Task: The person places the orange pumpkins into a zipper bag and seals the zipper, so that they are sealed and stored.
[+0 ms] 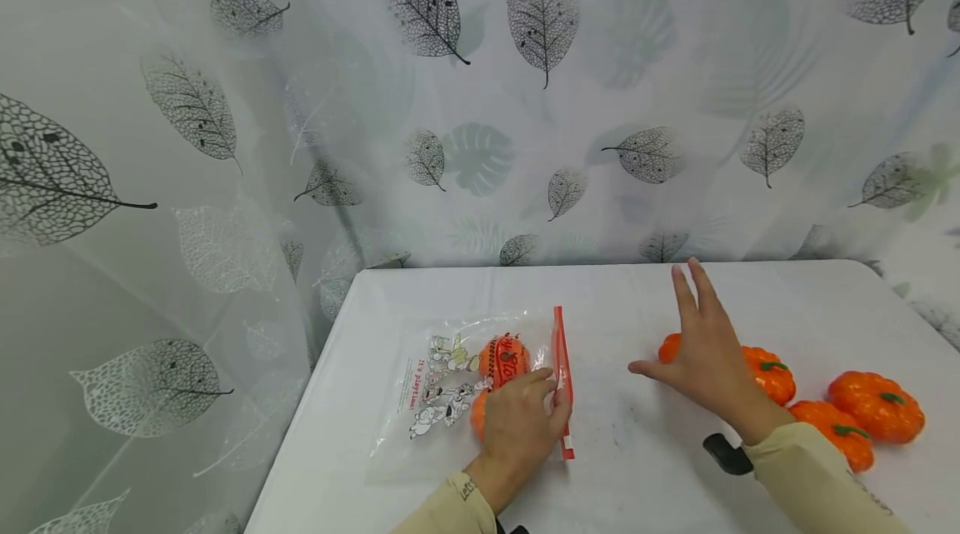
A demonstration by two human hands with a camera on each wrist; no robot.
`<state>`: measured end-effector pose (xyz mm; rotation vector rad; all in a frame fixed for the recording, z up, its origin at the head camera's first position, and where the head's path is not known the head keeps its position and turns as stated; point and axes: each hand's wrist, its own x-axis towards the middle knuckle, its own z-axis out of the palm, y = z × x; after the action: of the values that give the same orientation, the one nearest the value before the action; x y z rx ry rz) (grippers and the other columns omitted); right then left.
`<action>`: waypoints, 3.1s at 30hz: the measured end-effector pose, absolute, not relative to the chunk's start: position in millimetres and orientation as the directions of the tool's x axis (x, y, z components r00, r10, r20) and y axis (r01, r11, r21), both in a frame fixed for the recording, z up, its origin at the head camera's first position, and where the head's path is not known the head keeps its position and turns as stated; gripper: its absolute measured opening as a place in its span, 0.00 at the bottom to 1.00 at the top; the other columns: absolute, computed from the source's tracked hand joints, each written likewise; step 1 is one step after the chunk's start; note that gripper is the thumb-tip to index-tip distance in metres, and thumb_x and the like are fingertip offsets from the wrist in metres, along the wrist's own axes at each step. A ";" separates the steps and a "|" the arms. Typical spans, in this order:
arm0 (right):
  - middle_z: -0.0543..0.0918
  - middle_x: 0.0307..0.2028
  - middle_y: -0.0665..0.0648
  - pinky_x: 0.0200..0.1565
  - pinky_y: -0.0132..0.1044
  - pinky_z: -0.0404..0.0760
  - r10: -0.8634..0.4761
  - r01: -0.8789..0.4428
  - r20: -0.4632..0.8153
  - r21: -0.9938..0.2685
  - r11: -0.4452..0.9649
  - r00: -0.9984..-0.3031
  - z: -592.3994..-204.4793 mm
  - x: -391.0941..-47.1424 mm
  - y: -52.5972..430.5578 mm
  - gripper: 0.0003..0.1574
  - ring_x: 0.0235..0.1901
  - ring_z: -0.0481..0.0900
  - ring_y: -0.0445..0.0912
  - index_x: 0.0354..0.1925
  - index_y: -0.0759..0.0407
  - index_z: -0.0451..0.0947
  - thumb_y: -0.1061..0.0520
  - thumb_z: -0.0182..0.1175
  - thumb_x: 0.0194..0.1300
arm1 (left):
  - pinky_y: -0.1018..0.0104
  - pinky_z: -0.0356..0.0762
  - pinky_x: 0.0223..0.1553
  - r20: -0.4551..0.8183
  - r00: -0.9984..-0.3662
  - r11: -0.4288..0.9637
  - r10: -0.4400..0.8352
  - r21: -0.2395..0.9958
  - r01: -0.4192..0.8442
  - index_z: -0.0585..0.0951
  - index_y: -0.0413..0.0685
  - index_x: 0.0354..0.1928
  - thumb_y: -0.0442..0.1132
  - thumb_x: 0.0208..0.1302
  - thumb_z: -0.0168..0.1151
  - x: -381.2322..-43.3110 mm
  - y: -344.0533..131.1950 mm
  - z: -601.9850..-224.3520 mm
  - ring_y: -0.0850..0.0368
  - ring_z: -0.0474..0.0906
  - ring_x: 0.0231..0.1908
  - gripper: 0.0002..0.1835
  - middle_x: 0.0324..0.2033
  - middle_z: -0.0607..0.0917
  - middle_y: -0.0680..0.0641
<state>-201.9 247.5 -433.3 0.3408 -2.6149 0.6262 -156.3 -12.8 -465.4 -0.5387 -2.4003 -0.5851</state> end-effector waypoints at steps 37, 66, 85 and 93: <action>0.73 0.54 0.84 0.64 0.74 0.52 -0.094 -0.094 0.011 -0.249 0.964 -0.995 -457.0 -200.1 310.4 0.64 0.60 0.58 0.79 0.61 0.83 0.66 0.41 0.81 0.40 | 0.69 0.84 0.34 0.621 -0.744 0.823 0.245 0.272 0.498 0.92 0.49 0.33 0.41 0.54 0.75 -155.0 -10.7 -464.9 0.60 0.88 0.38 0.05 0.40 0.91 0.52; 0.75 0.60 0.70 0.55 0.65 0.76 -0.184 -0.207 0.095 -0.491 0.846 -0.978 -463.4 -196.2 232.5 0.55 0.56 0.77 0.64 0.67 0.68 0.67 0.47 0.80 0.48 | 0.69 0.83 0.32 0.619 -0.746 0.831 0.244 0.263 0.490 0.92 0.49 0.35 0.40 0.54 0.74 -153.7 -10.6 -465.8 0.60 0.88 0.36 0.07 0.38 0.91 0.53; 0.77 0.60 0.64 0.56 0.58 0.78 -0.254 -0.277 0.118 -0.538 0.796 -0.960 -479.4 -208.1 162.8 0.55 0.57 0.78 0.59 0.69 0.66 0.68 0.48 0.79 0.49 | 0.69 0.84 0.34 0.664 -0.706 0.807 0.244 0.265 0.528 0.92 0.48 0.34 0.40 0.52 0.74 -155.4 -13.1 -468.0 0.60 0.88 0.37 0.07 0.38 0.91 0.52; 0.77 0.62 0.65 0.57 0.56 0.78 -0.234 -0.252 0.108 -0.590 0.767 -0.966 -485.0 -212.1 152.5 0.54 0.57 0.78 0.58 0.70 0.67 0.66 0.52 0.79 0.51 | 0.72 0.83 0.34 0.670 -0.698 0.792 0.254 0.270 0.547 0.92 0.48 0.34 0.40 0.53 0.74 -154.3 -13.8 -465.6 0.61 0.88 0.36 0.07 0.38 0.91 0.51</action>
<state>-212.1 152.5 -485.0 0.4026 -2.9268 0.9832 -154.3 -13.8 -465.6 -0.5913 -2.3475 -0.6085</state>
